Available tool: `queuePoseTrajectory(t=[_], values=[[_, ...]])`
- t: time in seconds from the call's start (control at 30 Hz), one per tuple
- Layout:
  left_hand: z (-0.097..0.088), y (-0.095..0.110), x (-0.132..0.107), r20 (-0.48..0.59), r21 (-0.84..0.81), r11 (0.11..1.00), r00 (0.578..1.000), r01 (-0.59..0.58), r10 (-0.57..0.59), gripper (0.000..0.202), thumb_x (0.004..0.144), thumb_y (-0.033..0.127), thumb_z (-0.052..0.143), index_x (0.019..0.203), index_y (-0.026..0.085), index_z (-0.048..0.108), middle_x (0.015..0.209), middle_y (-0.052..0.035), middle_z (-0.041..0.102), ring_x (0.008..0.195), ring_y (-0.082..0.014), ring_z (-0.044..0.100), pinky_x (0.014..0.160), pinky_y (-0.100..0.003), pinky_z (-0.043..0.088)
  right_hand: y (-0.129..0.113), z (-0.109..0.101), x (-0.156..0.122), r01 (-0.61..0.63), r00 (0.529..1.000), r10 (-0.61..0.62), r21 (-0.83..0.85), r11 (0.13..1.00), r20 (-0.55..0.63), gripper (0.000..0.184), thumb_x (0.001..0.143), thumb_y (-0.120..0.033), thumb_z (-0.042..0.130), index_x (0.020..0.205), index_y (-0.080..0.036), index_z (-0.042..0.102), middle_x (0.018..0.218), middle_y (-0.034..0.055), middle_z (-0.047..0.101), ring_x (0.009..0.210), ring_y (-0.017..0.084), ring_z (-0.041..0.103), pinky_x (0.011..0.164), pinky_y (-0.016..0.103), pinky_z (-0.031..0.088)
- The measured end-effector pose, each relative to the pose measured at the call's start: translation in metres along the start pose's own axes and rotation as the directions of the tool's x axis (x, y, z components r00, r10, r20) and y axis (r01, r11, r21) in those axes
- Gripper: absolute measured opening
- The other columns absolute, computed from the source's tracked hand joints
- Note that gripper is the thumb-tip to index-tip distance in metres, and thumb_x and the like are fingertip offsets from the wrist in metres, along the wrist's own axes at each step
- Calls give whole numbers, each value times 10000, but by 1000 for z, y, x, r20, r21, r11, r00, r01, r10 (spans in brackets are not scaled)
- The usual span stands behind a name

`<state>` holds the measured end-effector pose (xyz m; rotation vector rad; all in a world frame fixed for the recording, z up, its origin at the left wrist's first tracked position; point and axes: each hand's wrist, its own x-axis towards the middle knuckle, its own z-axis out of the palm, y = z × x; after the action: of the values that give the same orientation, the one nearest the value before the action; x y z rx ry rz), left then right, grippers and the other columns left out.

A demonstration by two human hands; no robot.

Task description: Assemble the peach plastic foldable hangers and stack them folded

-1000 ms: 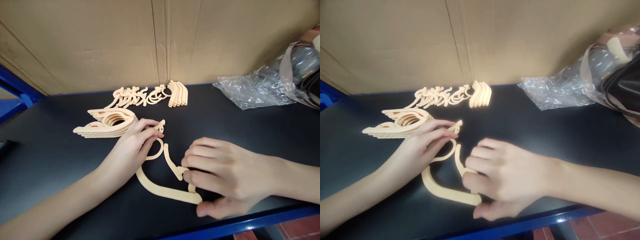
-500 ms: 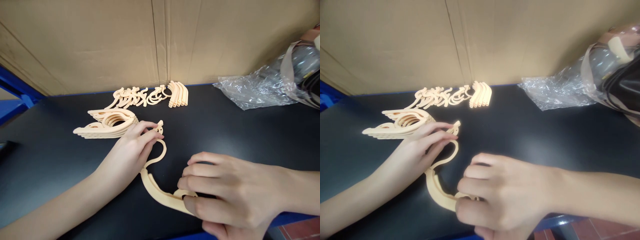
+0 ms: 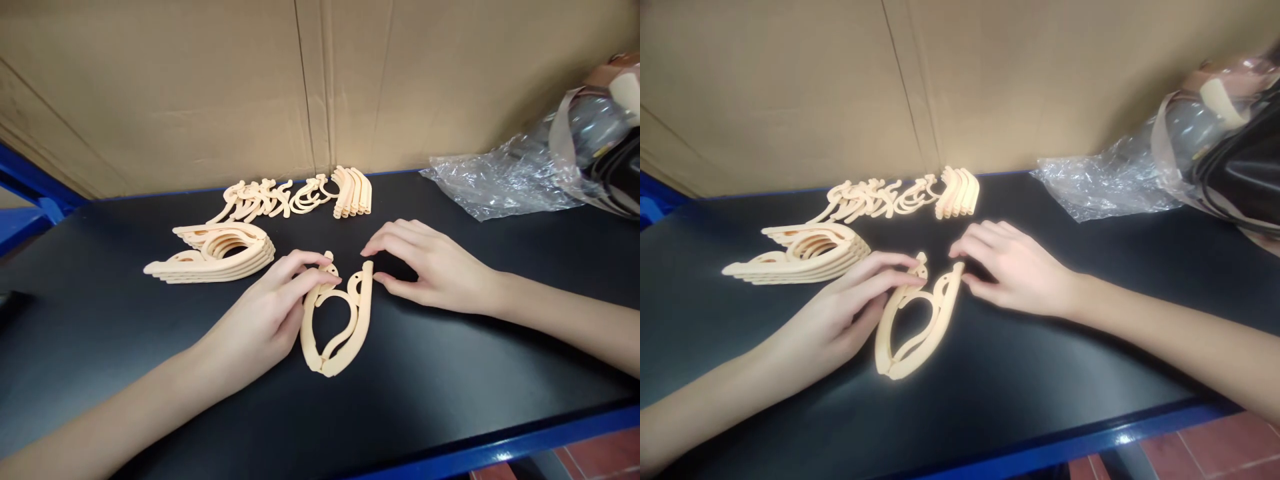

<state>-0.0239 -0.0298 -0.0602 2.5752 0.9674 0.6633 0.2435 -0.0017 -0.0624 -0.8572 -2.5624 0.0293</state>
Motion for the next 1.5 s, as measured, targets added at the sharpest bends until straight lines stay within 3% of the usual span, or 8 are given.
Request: queuePoseTrajectory(t=[0.2,0.53,0.67,0.8,1.07,1.23,1.3,1.5], values=[[0,4,1,22,83,997,1000,1,-3,287,928,128,452,1164,222,586,1303,-59,523,1158,-194,537,985,-343,461,-6,3,-2,-57,997,60,52,997,-47,158,934,-179,536,1072,-150,606,786,-7,621,748,142,580,820,331,420],[-4,12,1,79,54,997,996,-49,45,441,882,159,525,1315,238,497,1439,-93,456,1303,-249,457,1080,-424,426,-18,-6,-1,-33,998,42,219,975,-36,209,993,-347,490,1059,-178,594,907,35,703,832,179,628,865,357,420],[-1,11,-2,118,32,998,992,-51,47,617,871,278,621,1433,232,370,1510,-111,401,1386,-273,383,1123,-459,389,-21,-8,-2,-84,995,61,352,932,78,264,993,-394,479,1146,-203,577,1087,50,686,998,192,616,913,356,438],[-3,10,-1,149,45,998,988,-48,41,737,815,307,703,1445,221,330,1398,-96,515,1260,-261,489,1047,-418,437,-22,-8,-3,-180,979,101,506,843,180,297,1001,-401,464,1226,-224,543,1204,42,649,1085,173,604,933,324,462],[-7,12,2,126,146,986,990,-74,56,739,789,373,731,1409,187,374,1243,-76,584,1054,-237,528,913,-364,450,-15,-3,0,-310,947,314,485,818,76,249,976,-411,515,1100,-215,607,1038,35,681,948,179,627,831,323,485],[-12,9,3,-26,368,922,990,-120,139,583,847,347,664,1348,161,431,1281,-106,589,1116,-265,524,962,-393,424,-10,-6,2,-386,922,368,354,852,117,271,922,-439,594,815,-199,661,736,-7,611,700,151,539,714,307,396],[-16,7,3,-80,458,882,983,-109,163,537,859,333,653,1322,146,456,1278,-117,595,1123,-275,529,968,-403,419,-9,-8,2,-431,902,394,439,789,178,311,903,-455,615,738,-191,622,687,-20,561,658,138,503,660,288,376],[-19,7,5,-89,507,858,984,-86,151,529,862,343,654,1321,164,460,1295,-117,591,1136,-286,536,967,-414,420,-8,-10,3,-504,851,387,756,418,354,264,894,-423,641,810,-173,642,697,-22,557,663,115,524,619,241,416]])
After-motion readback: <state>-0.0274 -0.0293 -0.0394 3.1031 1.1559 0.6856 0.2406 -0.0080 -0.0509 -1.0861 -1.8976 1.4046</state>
